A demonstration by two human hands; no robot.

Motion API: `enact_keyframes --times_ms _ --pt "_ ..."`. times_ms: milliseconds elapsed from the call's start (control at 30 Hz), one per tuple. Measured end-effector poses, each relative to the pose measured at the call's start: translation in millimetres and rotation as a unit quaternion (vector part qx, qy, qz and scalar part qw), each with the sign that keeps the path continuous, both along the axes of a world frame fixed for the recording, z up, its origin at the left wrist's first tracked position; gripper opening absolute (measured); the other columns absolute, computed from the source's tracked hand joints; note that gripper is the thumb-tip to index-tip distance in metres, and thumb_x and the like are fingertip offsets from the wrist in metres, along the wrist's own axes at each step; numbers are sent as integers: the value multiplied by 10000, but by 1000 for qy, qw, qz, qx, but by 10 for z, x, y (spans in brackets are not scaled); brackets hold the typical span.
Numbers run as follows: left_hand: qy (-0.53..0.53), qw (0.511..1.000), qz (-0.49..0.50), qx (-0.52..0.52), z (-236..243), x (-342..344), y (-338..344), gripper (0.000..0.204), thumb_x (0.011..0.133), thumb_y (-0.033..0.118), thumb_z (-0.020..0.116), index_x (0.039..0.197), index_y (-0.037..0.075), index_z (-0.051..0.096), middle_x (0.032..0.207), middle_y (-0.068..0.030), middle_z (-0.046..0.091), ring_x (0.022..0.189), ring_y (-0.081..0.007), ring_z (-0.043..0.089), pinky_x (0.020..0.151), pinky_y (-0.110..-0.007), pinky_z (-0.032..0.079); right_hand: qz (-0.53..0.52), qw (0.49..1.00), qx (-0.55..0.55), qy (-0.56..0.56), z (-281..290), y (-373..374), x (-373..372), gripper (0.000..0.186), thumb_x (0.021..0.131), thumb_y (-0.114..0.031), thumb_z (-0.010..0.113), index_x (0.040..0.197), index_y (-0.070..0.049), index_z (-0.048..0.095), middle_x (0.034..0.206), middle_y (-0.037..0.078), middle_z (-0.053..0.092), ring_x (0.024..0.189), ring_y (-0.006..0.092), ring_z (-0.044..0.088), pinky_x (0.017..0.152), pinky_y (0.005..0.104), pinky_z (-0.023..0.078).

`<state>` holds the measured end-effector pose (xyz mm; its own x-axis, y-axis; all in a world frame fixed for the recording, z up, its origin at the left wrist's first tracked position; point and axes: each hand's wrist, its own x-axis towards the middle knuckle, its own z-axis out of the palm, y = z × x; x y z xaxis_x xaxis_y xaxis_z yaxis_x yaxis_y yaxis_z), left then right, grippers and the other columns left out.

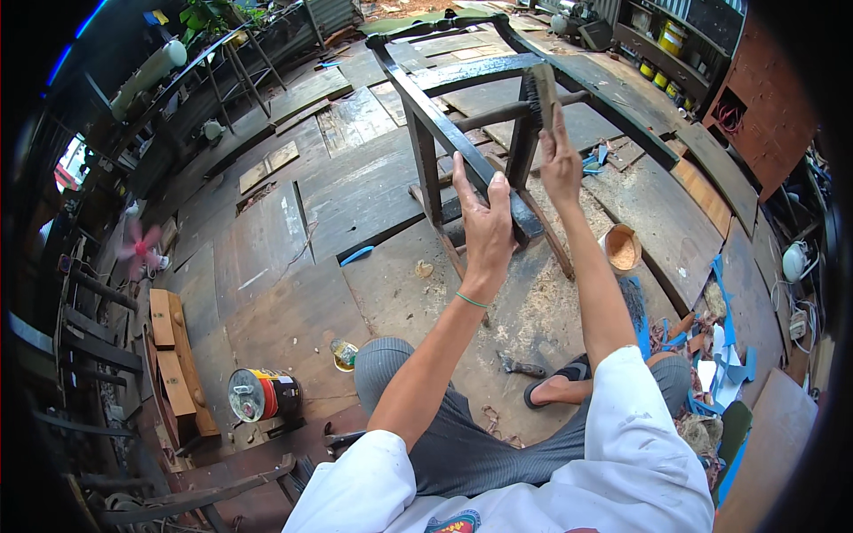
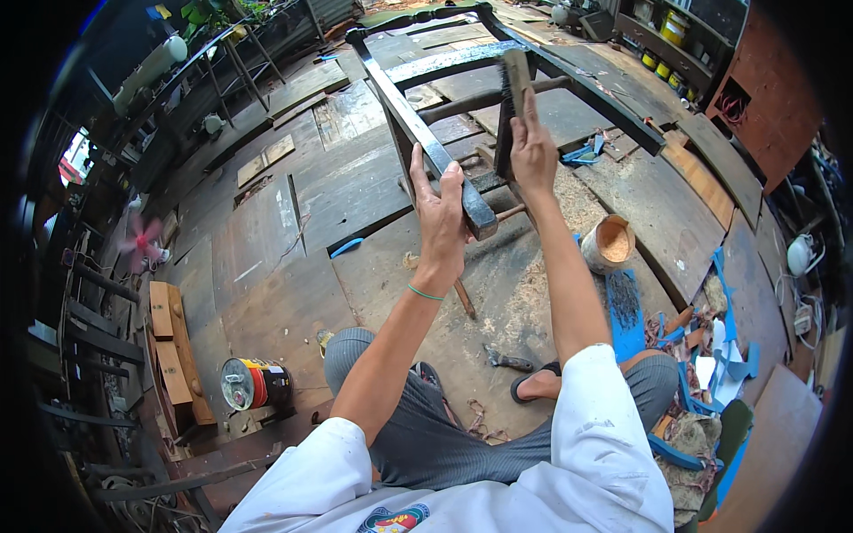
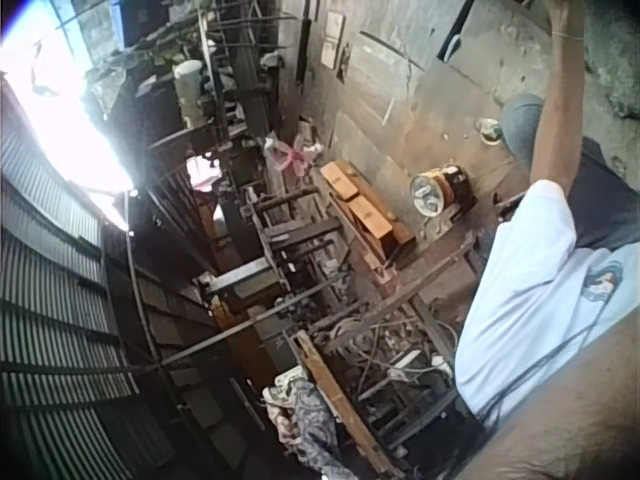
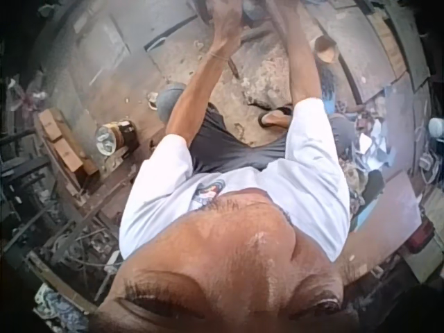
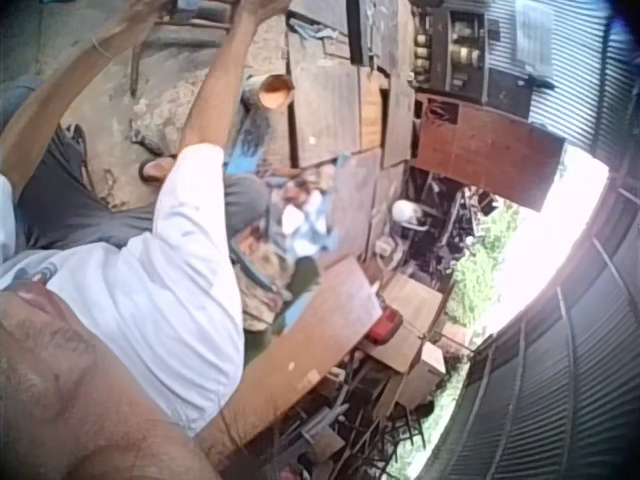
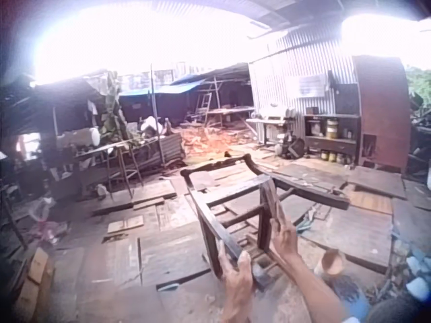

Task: Cleaning and painting a wooden chair frame using a brush and scraper.

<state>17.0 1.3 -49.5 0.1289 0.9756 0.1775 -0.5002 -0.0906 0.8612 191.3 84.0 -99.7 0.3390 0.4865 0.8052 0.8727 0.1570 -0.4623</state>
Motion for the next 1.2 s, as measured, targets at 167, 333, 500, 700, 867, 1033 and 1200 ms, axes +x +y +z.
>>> enact_keyframes --times_ms 167,333,500,700,867,1033,1200 --pt "6 1000 -4 -21 -32 14 2 659 950 198 487 1480 89 110 862 -10 459 640 -49 438 513 -217 410 -36 999 -22 -16 -46 -87 -55 581 963 -270 496 1476 -343 233 713 161 575 538 321 558 489 424 473" --pt "1 1000 -2 -28 -42 -100 -23 666 952 199 486 1486 109 99 837 2 443 627 -42 421 496 -213 393 86 993 11 -77 -278 -95 -217 584 975 -265 492 1483 -343 216 632 98 500 473 217 528 376 351 411" --pt "21 999 7 -29 -19 -26 -47 735 906 295 519 1485 122 99 843 -10 448 541 -33 434 331 -197 331 -142 977 -148 67 168 -41 637 561 973 -298 492 1480 -285 251 880 143 680 602 227 639 490 347 501" --pt "39 999 0 -30 117 -71 -59 701 926 267 493 1482 118 92 785 8 440 529 -37 430 361 -200 347 -5 990 -47 136 -74 -569 100 566 970 -285 499 1480 -277 253 1222 192 590 865 250 672 718 369 544" --pt "60 997 -5 -49 107 -112 -33 678 946 251 478 1485 119 88 805 -4 457 545 -39 435 406 -205 375 50 987 42 145 -524 -534 -645 588 959 -197 516 1484 -221 251 1326 203 508 970 305 635 806 395 510" --pt "27 998 -1 -51 13 10 -64 704 896 259 530 1479 157 149 836 12 448 554 -33 453 358 -192 355 -42 992 42 109 -298 46 -394 604 948 -167 530 1485 -210 256 967 160 598 788 318 604 720 412 496" --pt "55 997 -3 -44 111 -33 -44 693 900 247 519 1476 142 149 791 10 460 505 -23 450 329 -189 341 -65 991 -2 121 -147 31 -253 607 949 -156 523 1486 -221 248 913 155 603 743 316 604 673 410 509"
